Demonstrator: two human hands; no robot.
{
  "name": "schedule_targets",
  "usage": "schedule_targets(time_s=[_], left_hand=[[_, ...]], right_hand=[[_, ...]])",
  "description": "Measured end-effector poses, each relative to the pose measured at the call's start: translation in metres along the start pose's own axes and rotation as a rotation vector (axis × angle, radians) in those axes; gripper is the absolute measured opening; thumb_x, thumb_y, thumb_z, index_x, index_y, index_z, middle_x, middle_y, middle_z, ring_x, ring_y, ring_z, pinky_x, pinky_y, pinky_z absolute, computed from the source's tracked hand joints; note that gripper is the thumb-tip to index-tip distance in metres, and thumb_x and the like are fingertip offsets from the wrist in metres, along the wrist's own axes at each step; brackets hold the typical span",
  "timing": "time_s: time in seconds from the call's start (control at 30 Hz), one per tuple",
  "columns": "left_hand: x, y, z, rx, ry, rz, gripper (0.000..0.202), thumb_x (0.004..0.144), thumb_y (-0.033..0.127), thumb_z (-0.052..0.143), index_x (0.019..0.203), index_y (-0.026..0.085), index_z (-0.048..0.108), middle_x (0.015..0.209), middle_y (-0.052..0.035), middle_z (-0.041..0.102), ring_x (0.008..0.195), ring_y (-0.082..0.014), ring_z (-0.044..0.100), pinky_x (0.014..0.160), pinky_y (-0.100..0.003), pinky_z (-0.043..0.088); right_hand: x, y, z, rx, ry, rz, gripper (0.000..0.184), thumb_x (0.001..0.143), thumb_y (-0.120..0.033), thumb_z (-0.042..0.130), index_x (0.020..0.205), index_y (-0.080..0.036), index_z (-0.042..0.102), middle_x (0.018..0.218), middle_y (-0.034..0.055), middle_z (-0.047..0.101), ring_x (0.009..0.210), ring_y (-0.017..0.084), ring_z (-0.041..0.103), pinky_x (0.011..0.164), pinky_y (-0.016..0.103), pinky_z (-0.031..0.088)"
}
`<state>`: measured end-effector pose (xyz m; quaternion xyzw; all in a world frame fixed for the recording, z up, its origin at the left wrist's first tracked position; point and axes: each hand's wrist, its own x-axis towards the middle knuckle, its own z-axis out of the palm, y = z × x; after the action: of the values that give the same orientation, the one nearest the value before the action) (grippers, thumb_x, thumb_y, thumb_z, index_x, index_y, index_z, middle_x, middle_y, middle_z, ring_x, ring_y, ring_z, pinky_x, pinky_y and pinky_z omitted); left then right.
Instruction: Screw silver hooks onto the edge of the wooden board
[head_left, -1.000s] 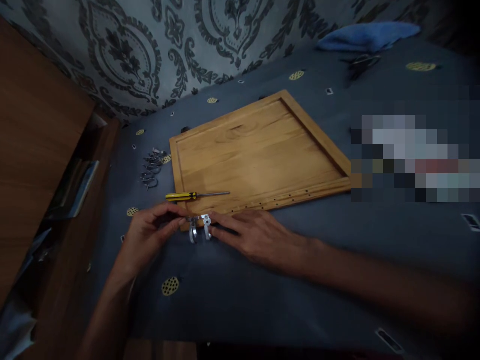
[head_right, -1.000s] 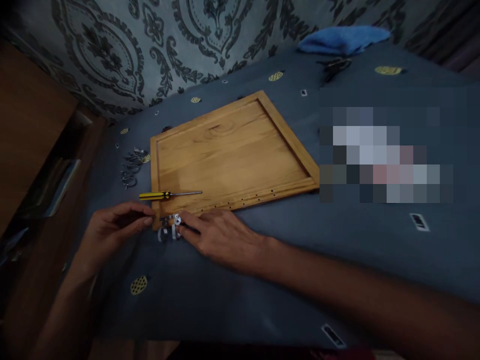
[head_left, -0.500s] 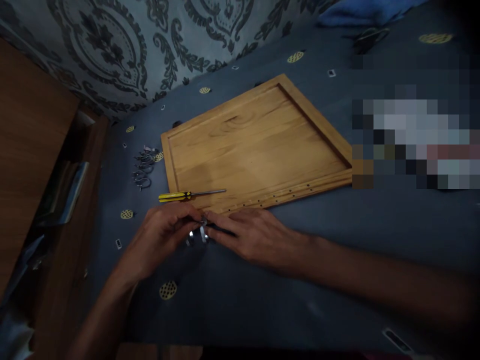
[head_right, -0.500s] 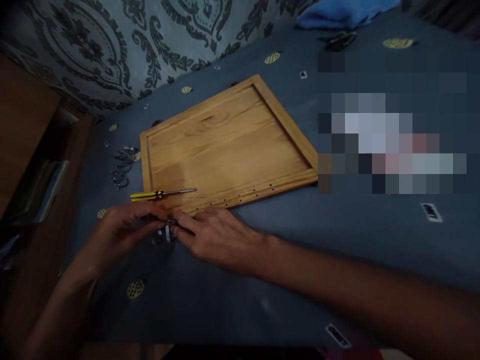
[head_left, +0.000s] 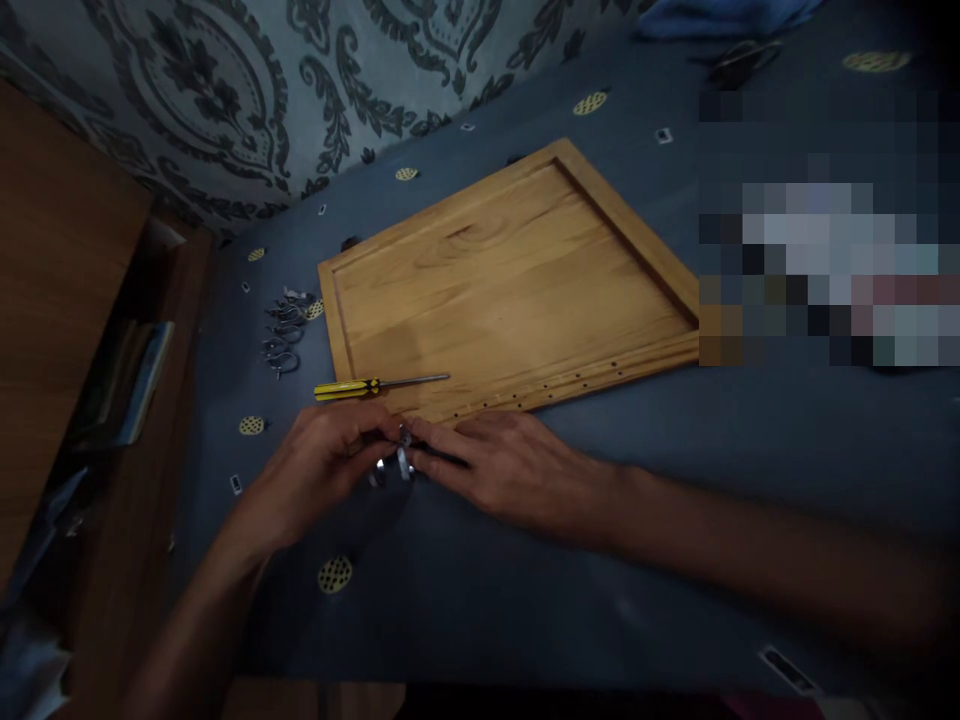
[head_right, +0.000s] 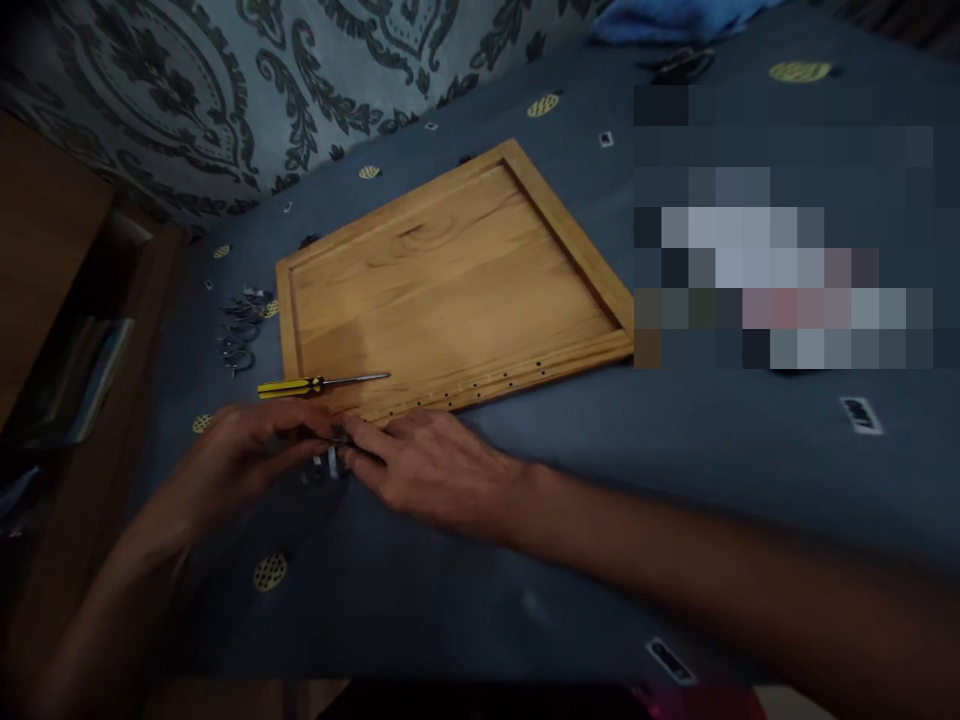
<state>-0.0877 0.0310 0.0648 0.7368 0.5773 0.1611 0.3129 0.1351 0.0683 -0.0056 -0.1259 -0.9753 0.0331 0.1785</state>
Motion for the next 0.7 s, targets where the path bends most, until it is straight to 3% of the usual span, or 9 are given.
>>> schedule_targets(time_s=[0.17,0.7], left_hand=[[0.001,-0.001,0.001,0.014,0.013,0.000,0.018,0.095,0.033,0.062,0.085,0.025,0.075,0.083,-0.0017,0.078,0.075,-0.0188,0.072,0.071,-0.029,0.054],[-0.003,-0.011,0.005,0.026,0.020,0.100,0.013,0.098,0.019,0.062,0.087,0.022,0.068,0.084,0.0014,0.073,0.077,-0.0134,0.067,0.071,-0.024,0.048]], right_hand=[[0.001,0.000,-0.002,0.012,-0.022,0.006,0.026,0.106,-0.016,0.052,0.126,-0.016,0.069,0.139,0.0132,0.067,0.078,0.017,0.068,0.063,0.035,0.053],[0.003,0.000,-0.006,0.007,-0.084,0.003,0.027,0.107,-0.016,0.050,0.126,-0.017,0.069,0.134,0.0138,0.069,0.079,0.017,0.070,0.063,0.034,0.054]])
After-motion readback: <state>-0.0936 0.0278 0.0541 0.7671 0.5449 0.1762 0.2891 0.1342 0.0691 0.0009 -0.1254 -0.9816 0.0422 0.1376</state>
